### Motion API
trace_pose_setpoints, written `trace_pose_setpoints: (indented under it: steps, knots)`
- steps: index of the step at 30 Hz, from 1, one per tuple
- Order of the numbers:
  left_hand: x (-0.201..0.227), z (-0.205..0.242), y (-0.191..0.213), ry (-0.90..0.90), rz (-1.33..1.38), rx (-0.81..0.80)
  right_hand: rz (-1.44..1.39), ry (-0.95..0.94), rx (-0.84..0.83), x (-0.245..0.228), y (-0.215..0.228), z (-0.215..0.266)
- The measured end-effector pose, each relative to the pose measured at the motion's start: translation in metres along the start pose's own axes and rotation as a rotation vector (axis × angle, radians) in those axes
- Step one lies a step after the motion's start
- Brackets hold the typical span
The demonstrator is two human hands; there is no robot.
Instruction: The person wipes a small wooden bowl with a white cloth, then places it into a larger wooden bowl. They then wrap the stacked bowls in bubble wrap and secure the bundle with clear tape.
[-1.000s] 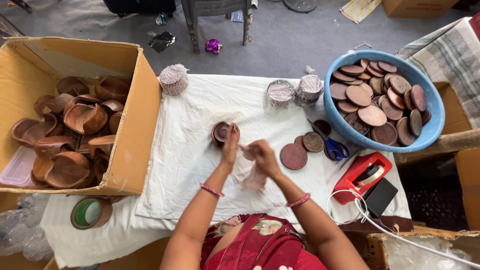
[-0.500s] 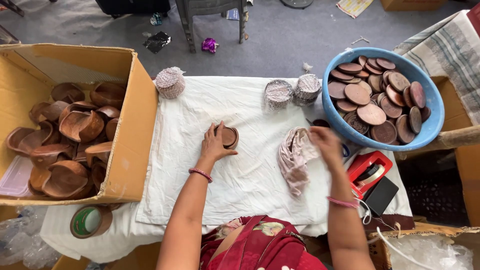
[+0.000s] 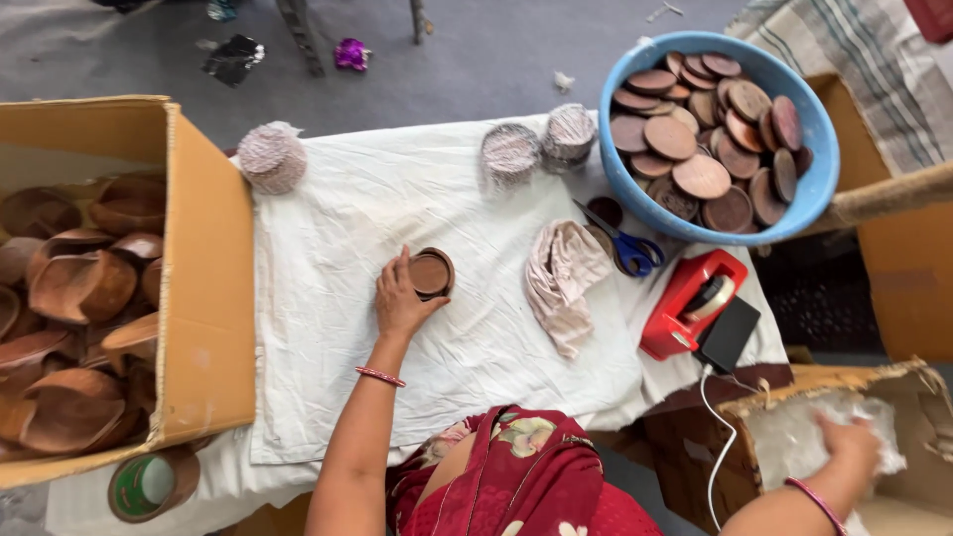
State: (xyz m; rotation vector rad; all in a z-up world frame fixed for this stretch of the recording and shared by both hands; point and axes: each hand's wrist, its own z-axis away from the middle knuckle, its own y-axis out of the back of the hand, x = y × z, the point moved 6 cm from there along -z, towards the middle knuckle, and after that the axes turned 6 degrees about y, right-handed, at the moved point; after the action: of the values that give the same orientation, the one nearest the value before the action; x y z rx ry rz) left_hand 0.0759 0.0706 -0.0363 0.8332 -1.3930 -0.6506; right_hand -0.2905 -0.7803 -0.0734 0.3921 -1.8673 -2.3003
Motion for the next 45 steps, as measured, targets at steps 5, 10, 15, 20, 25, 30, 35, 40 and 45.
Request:
trace_pose_setpoints:
  steps: [5, 10, 15, 20, 25, 30, 35, 40, 45]
  knots:
    - [0.004, 0.0, 0.005, -0.022, 0.003, -0.047, 0.069, 0.201, -0.179, -0.005, -0.045, 0.042]
    - [0.02, 0.005, 0.02, -0.039, -0.092, -0.047, -0.236, 0.22, 0.076, -0.024, -0.004, 0.066]
    - [0.053, 0.008, 0.026, -0.173, -0.09, 0.096, 0.152, 0.227, 0.019, -0.04, -0.022, 0.084]
    - [0.096, 0.011, 0.034, -0.36, -0.112, 0.136, 0.061, 0.013, -0.079, -0.029, 0.006, 0.105]
    - [0.165, 0.024, 0.019, -0.573, -0.065, 0.035, -0.067, 0.081, 0.17, -0.035, 0.062, 0.127]
    - [0.26, 0.075, -0.02, -0.878, 0.144, -0.326, -0.531, 0.341, 0.617, -0.06, 0.069, 0.163]
    - [0.335, 0.151, -0.066, -1.118, 0.187, -0.688, -0.508, 0.223, 0.708, -0.079, 0.035, 0.185]
    - [0.39, 0.219, -0.111, -1.329, 0.125, -0.812, -0.659, 0.071, 0.39, -0.075, 0.034, 0.215]
    - [0.42, 0.267, -0.152, -1.485, 0.008, -0.882, -0.718, 0.169, 0.721, -0.051, 0.078, 0.236]
